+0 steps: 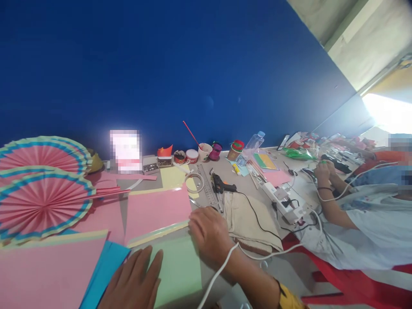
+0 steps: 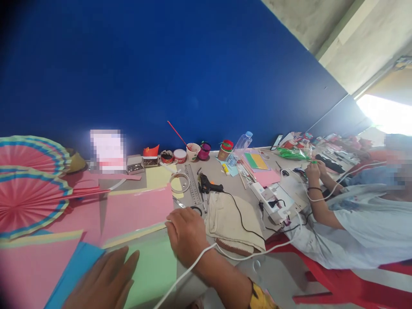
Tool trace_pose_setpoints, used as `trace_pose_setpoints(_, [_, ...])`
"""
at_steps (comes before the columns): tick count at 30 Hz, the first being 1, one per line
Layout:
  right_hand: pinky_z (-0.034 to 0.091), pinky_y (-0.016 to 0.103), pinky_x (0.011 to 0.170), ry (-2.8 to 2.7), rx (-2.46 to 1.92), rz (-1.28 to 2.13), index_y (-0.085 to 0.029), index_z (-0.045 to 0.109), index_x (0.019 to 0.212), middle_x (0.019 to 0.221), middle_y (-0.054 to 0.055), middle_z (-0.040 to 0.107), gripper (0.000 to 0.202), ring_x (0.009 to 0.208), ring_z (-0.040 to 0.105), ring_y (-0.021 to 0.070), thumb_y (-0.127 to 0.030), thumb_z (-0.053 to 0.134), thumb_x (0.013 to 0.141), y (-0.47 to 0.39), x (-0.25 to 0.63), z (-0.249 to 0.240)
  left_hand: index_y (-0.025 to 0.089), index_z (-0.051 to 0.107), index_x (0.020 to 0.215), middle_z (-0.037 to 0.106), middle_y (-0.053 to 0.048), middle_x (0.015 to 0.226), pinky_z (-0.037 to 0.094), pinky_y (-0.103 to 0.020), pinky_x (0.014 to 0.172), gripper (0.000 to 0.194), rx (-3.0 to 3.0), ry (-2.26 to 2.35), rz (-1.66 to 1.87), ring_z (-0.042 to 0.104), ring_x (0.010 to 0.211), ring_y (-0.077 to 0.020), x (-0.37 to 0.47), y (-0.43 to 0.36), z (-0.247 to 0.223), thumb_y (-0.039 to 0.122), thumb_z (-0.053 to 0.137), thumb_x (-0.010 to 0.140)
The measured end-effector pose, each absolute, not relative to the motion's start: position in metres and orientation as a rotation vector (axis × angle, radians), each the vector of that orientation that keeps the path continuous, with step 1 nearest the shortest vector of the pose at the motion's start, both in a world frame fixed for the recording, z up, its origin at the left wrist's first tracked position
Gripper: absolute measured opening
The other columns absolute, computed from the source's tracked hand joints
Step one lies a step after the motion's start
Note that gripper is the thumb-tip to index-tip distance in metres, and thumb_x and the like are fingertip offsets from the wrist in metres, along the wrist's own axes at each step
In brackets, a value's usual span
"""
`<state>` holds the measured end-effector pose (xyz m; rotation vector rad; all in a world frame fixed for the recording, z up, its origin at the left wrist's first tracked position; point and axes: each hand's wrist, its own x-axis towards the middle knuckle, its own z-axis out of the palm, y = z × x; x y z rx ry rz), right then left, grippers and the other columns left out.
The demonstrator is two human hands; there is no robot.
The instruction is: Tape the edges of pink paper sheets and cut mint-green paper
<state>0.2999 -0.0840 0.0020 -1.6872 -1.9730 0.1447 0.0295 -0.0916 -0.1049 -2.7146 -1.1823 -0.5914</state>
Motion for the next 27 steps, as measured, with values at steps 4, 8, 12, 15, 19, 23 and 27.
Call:
trace_pose_setpoints(4, [0.047,0.032,0.083,-1.948,-2.048,0.198,-0.021,0.075,0.093,0.099,0.009,0.078,0.026,0.098,0.071,0.0232,-0.028,0.055,0.107,-0.032,0.305,0.032,0.032,0.074,0.137,0.074,-0.012,0.138,0.05,-0.052,0.1,0.046,-2.771,-1.171,-0.488,0.065,0.123,-0.0353,0.027,-0.089,-0.117,0.023,0.055,0.095])
trace_pose_setpoints(8, [0.049,0.032,0.082,-1.774,-2.289,0.186,-0.021,0.078,0.105,0.109,0.012,0.08,0.028,0.102,0.074,0.0255,-0.031,0.052,0.106,0.037,0.308,0.046,0.03,0.073,0.139,0.071,-0.013,0.142,0.048,-0.055,0.106,0.05,-2.787,-1.235,-0.45,0.061,0.132,-0.0375,0.03,-0.092,-0.111,0.016,0.054,0.095])
trace_pose_setpoints(12, [0.051,0.033,0.09,-1.724,-2.3,0.252,-0.018,0.077,0.113,0.116,0.016,0.08,0.021,0.11,0.074,0.0269,-0.026,0.061,0.101,0.091,0.303,0.044,0.029,0.073,0.137,0.073,-0.015,0.136,0.049,-0.052,0.104,0.051,-2.756,-1.29,-0.367,0.064,0.126,-0.035,0.038,-0.097,-0.092,0.01,0.052,0.095])
trace_pose_setpoints(15, [0.052,0.037,0.093,-1.656,-2.28,0.306,-0.021,0.078,0.104,0.11,0.014,0.081,0.018,0.108,0.075,0.028,-0.027,0.063,0.099,0.104,0.312,0.038,0.031,0.071,0.141,0.073,-0.014,0.135,0.05,-0.05,0.107,0.055,-2.797,-1.28,-0.32,0.064,0.127,-0.0325,0.037,-0.097,-0.083,0.008,0.05,0.095])
trace_pose_setpoints(19, [0.054,0.032,0.085,-1.437,-2.237,0.36,-0.021,0.079,0.092,0.094,0.008,0.082,0.017,0.093,0.075,0.0239,-0.027,0.064,0.094,0.098,0.354,0.04,0.03,0.072,0.138,0.074,-0.013,0.133,0.051,-0.049,0.108,0.056,-2.862,-1.24,-0.288,0.065,0.127,-0.031,0.035,-0.095,-0.077,0.006,0.049,0.094])
trace_pose_setpoints(23, [0.054,0.026,0.073,-1.198,-2.107,0.304,-0.017,0.077,0.096,0.091,0.007,0.081,0.031,0.076,0.07,0.017,-0.037,0.054,0.097,0.074,0.398,0.053,0.027,0.075,0.133,0.074,-0.016,0.128,0.051,-0.052,0.104,0.049,-2.86,-1.348,-0.296,0.063,0.125,-0.0337,0.039,-0.093,-0.074,0.009,0.049,0.096])
trace_pose_setpoints(27, [0.049,0.024,0.062,-0.999,-1.929,0.311,-0.015,0.073,0.094,0.088,0.008,0.079,0.039,0.064,0.063,0.0145,-0.046,0.049,0.099,0.036,0.407,0.058,0.026,0.073,0.134,0.073,-0.016,0.127,0.051,-0.052,0.098,0.042,-2.897,-1.28,-0.397,0.063,0.12,-0.0354,0.035,-0.088,-0.083,0.02,0.05,0.1])
